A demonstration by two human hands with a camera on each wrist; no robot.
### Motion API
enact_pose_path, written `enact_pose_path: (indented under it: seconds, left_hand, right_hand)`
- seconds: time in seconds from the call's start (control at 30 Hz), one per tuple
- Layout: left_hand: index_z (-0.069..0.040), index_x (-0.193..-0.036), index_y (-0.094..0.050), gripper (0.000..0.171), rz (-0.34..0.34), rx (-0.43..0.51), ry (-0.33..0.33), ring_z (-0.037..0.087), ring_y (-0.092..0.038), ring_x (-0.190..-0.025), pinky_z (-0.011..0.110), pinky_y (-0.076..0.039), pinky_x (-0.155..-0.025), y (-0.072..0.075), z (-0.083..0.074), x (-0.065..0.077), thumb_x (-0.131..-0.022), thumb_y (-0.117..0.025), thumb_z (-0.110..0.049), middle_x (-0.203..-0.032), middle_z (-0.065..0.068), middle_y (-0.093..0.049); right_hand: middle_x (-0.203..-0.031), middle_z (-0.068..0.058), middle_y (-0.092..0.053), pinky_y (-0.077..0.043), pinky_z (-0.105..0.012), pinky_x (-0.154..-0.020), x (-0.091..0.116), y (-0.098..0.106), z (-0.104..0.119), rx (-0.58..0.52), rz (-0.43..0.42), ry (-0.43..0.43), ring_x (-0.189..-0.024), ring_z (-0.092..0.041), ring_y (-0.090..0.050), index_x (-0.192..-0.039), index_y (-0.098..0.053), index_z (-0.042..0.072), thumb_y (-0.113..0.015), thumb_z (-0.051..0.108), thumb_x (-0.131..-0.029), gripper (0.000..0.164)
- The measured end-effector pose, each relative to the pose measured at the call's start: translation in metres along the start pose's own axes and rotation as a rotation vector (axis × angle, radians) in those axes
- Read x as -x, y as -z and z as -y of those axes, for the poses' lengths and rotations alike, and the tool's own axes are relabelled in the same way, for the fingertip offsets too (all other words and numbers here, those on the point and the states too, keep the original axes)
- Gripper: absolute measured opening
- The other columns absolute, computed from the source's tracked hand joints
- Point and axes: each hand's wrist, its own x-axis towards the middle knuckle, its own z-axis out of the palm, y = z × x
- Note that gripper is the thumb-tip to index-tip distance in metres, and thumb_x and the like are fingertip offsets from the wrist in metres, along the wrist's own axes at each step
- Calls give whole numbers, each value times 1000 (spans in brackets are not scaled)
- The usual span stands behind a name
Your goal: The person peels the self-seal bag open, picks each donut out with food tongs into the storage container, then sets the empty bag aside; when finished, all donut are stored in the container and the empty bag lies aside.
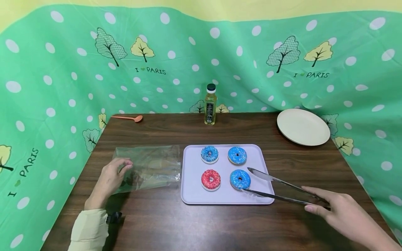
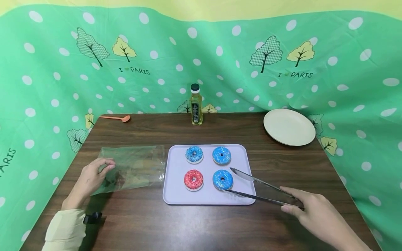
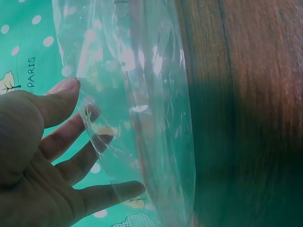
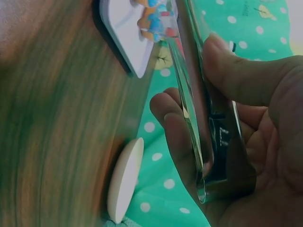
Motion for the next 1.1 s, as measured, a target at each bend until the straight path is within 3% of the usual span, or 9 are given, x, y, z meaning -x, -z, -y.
enact_pose_path:
  seconds: [0.13, 0.37, 0.47, 0.57, 0.77, 0.93, 1.1]
  left_hand:
    - [0, -98, -72, 6, -2, -14, -12, 40, -64, -104, 57, -52, -87, -2, -1, 0, -94, -69, -4, -107, 17, -67]
    - [-1, -97, -72, 5, 40, -32, -1, 41, -62, -108, 57, -51, -89, -3, -1, -2, -94, -69, -3, -110, 19, -66]
    - [-1, -98, -73, 6, 64, -39, 11, 42, -61, -109, 58, -50, -91, -5, 0, -3, -93, -70, -3, -113, 20, -66]
    - [0, -99, -74, 8, 89, -47, 29, 44, -61, -110, 59, -49, -91, -8, -1, -3, -93, -70, -4, -115, 22, -65]
    - [-1, -102, -74, 10, 132, -66, 64, 46, -60, -111, 60, -49, -92, -11, -4, -3, -95, -69, -6, -119, 23, -64]
    - [-2, -102, -75, 11, 135, -97, 69, 46, -60, -112, 63, -46, -94, -12, -4, -4, -95, -69, -8, -119, 22, -64]
    - [-3, -103, -75, 12, 148, -129, 75, 44, -61, -110, 62, -47, -93, -14, -5, -3, -96, -70, -11, -119, 20, -66]
  right_hand:
    - [-58, 12, -31, -28, -24, -50, 1, -2, 0, -35, -68, -11, -51, -2, -27, -132, -65, 9, -79, 27, -88, 51]
    - [-74, 8, -59, -33, -26, -51, -11, -13, 0, -58, -222, -13, -58, -3, -39, -130, -65, 2, -81, 27, -87, 52]
    - [-77, 2, -64, -46, -36, -58, -17, -18, 1, -61, -251, -31, -65, -9, -49, -130, -64, -1, -80, 29, -87, 55]
    - [-88, -3, -69, -51, -53, -68, -22, -24, 3, -80, -249, -51, -78, -22, -61, -132, -60, -5, -78, 29, -90, 57]
    - [-97, -19, -68, -46, -63, -77, -29, -32, 4, -118, -221, -103, -99, -49, -62, -136, -49, -14, -69, 24, -98, 57]
    - [-112, -37, -59, -43, -67, -80, -32, -37, 3, -117, -225, -122, -108, -59, -54, -137, -42, -20, -62, 14, -101, 53]
    - [-110, -43, -55, -42, -70, -83, -36, -44, 3, -111, -234, -120, -106, -63, -49, -135, -37, -25, -58, 6, -101, 50]
